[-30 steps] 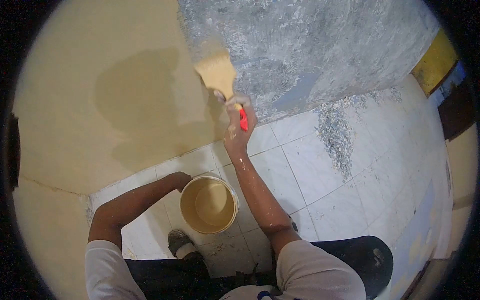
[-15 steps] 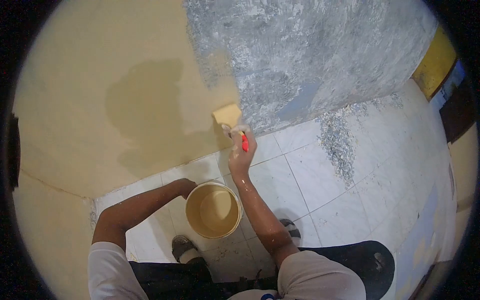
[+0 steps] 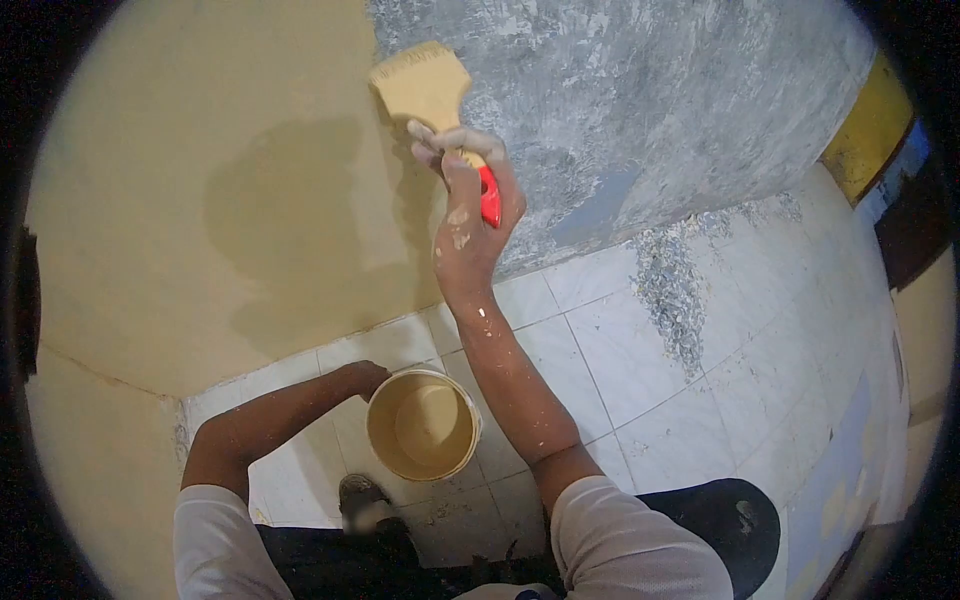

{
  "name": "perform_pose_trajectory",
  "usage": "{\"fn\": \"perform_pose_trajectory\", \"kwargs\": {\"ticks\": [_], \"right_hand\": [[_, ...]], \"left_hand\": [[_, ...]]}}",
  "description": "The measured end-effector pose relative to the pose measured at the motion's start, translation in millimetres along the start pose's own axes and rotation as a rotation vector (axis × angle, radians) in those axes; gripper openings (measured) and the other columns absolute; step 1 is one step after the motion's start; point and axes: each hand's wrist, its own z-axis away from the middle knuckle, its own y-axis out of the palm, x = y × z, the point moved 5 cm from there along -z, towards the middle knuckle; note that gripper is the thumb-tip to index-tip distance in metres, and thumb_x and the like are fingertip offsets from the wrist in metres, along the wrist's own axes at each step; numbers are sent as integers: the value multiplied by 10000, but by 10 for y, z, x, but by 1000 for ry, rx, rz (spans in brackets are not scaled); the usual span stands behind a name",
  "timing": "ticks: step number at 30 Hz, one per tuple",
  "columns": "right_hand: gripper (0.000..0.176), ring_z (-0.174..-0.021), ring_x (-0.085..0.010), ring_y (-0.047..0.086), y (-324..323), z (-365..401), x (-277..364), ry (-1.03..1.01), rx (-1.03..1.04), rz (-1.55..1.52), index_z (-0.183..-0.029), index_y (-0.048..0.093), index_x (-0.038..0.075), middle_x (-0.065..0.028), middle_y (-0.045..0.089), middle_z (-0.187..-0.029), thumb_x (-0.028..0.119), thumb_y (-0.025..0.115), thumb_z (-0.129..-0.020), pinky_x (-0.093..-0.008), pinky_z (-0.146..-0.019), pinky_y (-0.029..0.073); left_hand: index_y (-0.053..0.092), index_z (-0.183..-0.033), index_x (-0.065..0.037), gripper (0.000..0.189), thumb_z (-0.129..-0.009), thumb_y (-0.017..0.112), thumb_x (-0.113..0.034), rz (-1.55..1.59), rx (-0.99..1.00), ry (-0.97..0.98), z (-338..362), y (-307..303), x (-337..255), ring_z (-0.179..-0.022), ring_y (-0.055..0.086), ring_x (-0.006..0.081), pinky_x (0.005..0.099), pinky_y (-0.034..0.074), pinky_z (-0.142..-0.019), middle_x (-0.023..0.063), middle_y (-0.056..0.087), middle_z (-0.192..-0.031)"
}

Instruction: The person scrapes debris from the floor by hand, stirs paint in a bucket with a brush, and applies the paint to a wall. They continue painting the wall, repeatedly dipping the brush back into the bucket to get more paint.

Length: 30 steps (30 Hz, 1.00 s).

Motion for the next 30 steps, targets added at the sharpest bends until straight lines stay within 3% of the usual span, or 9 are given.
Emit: {"fn": "perform_pose_trajectory", "kwargs": {"ticks": [3, 6, 9, 15, 18, 22, 28, 30], "right_hand": [[117, -995, -286, 667, -289, 214, -332, 19, -30, 72, -942, 559, -29, -99, 565, -946, -4, 444, -940, -375, -928, 527], [119, -921, -220, 672, -716, 613, -630, 2, -77, 264, -879, 582, -16, -86, 604, -924, -27, 471, -921, -314, -857, 501], [113, -865, -182, 653, -1093, 1007, -859, 73, -102, 356, -843, 586, -5, -74, 606, -896, -44, 495, -898, -284, -839, 467], [126, -836, -148, 644, -1699, 1640, -1159, 240, -133, 617, -819, 578, 4, -48, 592, -817, -22, 501, -914, -278, -786, 510], [125, -852, -157, 645, -1855, 1821, -1254, 367, -264, 483, -826, 579, -7, -48, 594, -817, 2, 498, -920, -292, -796, 520], [153, -879, -171, 646, -1615, 1579, -1167, 399, -253, 371, -823, 572, -12, -52, 581, -835, 18, 478, -940, -311, -820, 530], [133, -903, -168, 622, -638, 694, -552, 188, -96, 232, -894, 560, -29, -49, 538, -900, 49, 483, -970, -336, -876, 526], [110, -853, -131, 639, -302, 365, -322, 73, -102, 117, -874, 589, -6, -62, 618, -847, 33, 519, -950, -284, -831, 508]], "left_hand": [[628, -1186, -169, 499, -796, 697, -473, 10, 3, 8, 99, -72, -45, -1074, 641, 332, 468, 530, -882, 108, 687, -1140], [696, -1039, -106, 402, -734, 765, -359, 25, -59, 41, -472, 514, 340, -969, 675, 341, 458, 548, -799, 143, 712, -1009], [630, -1188, -165, 475, -812, 689, -449, -11, -12, 59, -19, 34, -6, -1072, 643, 328, 466, 533, -878, 102, 687, -1140], [649, -1151, -141, 471, -796, 707, -444, -11, -18, 59, 85, -110, -70, -1058, 647, 324, 460, 540, -860, 108, 692, -1125], [664, -1119, -133, 458, -785, 718, -443, -27, -31, 1, 81, -111, -51, -1049, 649, 328, 458, 543, -854, 111, 697, -1107], [670, -1110, -135, 441, -786, 719, -430, 12, -67, 43, 78, -60, -37, -1049, 649, 329, 453, 541, -859, 108, 698, -1107], [662, -1143, -135, 441, -807, 701, -418, 37, -64, 55, 125, 14, -57, -1059, 642, 335, 451, 534, -868, 120, 690, -1126], [663, -1142, -135, 434, -809, 700, -411, 24, -63, 63, 86, 34, -32, -1054, 645, 332, 452, 534, -865, 121, 691, -1123]]}}
